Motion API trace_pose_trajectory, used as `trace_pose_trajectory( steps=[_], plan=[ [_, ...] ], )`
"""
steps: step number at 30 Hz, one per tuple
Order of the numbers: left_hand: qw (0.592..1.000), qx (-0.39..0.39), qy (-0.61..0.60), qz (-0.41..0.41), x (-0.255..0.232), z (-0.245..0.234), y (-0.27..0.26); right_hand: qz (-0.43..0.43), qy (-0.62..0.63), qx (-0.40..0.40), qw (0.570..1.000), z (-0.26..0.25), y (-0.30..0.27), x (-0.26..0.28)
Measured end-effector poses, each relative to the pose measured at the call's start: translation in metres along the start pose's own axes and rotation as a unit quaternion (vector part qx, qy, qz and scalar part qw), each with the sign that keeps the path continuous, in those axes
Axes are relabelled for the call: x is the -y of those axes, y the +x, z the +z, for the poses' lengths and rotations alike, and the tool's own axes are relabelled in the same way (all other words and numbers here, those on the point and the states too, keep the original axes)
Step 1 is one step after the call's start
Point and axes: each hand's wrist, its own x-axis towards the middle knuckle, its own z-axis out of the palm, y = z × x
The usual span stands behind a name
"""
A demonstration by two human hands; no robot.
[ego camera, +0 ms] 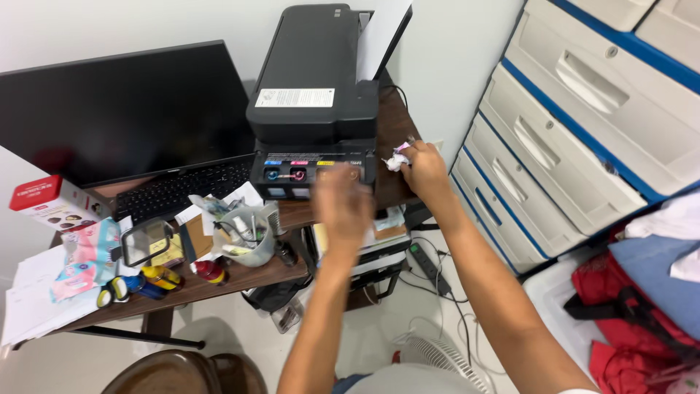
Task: The person cleans a printer using a tissue. They wipe the ink cartridge area, the exterior sides, and the top surface of the printer. The person then uses a fresh tissue to continue wiping the top and side surfaces.
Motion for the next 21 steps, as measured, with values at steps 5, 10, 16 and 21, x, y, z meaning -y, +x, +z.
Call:
trace_pose_trajectory(
  steps=[5,10,16,21],
  plan=[
    [0.991,0.116,-0.061,0.039,-0.028,0.079,-0.012,-0.046,0.053,0.001,0.998,0.000,0.001,-0.023],
    [0.993,0.100,-0.057,0.014,-0.012,0.119,-0.005,-0.011,0.105,0.013,0.994,-0.003,0.003,-0.028],
    [0.986,0.107,-0.117,-0.043,0.006,0.128,-0.013,-0.056,0.056,0.046,0.996,0.004,0.003,-0.045],
    [0.970,0.166,-0.107,-0.144,0.010,0.134,-0.008,-0.010,0.050,0.066,0.997,-0.002,0.007,-0.038]
  ],
)
